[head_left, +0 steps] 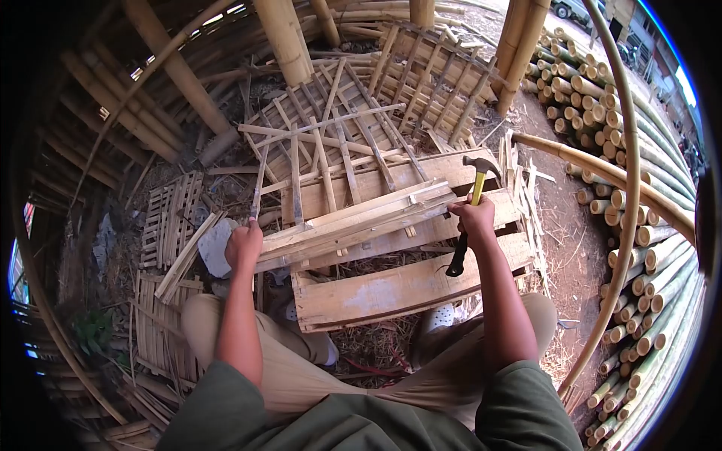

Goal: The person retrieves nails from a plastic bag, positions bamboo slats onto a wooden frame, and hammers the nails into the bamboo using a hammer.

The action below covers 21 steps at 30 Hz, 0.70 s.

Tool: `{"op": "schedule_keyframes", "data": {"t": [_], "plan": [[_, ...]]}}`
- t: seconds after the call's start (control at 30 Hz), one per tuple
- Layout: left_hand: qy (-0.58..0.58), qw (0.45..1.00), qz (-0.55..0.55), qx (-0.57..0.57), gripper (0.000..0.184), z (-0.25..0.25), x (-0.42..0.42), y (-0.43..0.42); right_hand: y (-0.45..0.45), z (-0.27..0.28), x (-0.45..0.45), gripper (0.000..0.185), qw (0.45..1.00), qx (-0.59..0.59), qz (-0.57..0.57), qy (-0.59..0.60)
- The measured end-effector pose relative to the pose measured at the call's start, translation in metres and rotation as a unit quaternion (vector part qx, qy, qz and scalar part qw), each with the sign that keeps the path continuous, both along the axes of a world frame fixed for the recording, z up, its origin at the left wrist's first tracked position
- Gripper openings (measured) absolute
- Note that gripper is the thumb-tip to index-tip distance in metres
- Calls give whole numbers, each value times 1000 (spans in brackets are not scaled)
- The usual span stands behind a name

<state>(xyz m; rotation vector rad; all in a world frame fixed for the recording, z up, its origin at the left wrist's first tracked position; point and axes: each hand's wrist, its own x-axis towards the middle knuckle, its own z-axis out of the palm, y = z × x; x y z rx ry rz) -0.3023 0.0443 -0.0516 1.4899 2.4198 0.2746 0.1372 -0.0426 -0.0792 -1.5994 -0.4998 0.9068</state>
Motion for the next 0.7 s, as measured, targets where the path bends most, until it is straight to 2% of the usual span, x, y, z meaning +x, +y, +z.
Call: {"op": "schedule_keyframes", "data": {"t": [0.3,0.53,0.7], "plan": [[6,1000,1,16,62,13,0,-22,-14,21,1,39,1000,16,14,-1],[-11,998,-52,21,62,8,3,-36,-20,10,11,39,1000,-1,-12,-23],[13,998,-52,-25,62,3,9,-34,-21,-6,16,35,997,-26,-4,-75]]}}
